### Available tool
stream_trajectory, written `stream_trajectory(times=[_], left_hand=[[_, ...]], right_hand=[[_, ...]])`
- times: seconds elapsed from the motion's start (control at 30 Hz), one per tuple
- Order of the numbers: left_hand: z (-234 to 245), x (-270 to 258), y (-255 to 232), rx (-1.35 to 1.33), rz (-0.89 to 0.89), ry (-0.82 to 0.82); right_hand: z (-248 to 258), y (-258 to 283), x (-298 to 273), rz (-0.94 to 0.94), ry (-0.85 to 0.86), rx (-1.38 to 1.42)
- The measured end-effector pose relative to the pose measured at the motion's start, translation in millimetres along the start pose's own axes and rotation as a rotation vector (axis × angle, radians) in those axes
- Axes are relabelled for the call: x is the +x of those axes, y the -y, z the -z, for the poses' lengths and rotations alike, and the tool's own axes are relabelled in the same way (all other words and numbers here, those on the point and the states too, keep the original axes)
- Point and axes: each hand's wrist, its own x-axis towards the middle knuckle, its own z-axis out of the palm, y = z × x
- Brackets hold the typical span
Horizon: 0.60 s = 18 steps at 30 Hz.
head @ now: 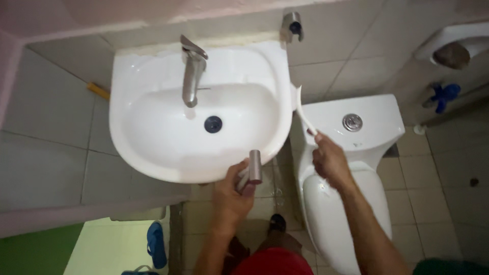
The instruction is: The person scrubs the toilet tank and sink using a handheld bidet sprayer and a white brush. They rinse the brush repeatedly and scrub the surfaces of the toilet cistern and the sink basin.
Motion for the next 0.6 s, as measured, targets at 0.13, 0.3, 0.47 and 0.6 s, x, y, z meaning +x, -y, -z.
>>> stream_trajectory(times=[0.13, 0.3, 0.47, 0.6], left_hand=[[2.9, 0.1, 2.4, 0.064, 0.183, 0.069], [6.8, -2.2, -6.1, 0.133, 0.102, 0.045], [7.4, -1.9, -9.1, 0.156, 0.127, 0.059], [7.1, -0.9, -5.1, 0.036, 0.023, 0.031]], right_hand=[[-10.0, -39.4, -39.6, -0.138, -0.064, 0.129], [-31.6, -57.2, -100.9, -0.200, -0.036, 0.068], [-39.0, -49.2, -127.3, -0.240, -0.014, 0.102], [-42.4, -47.9, -131.0, -0.243, -0.102, 0.080]])
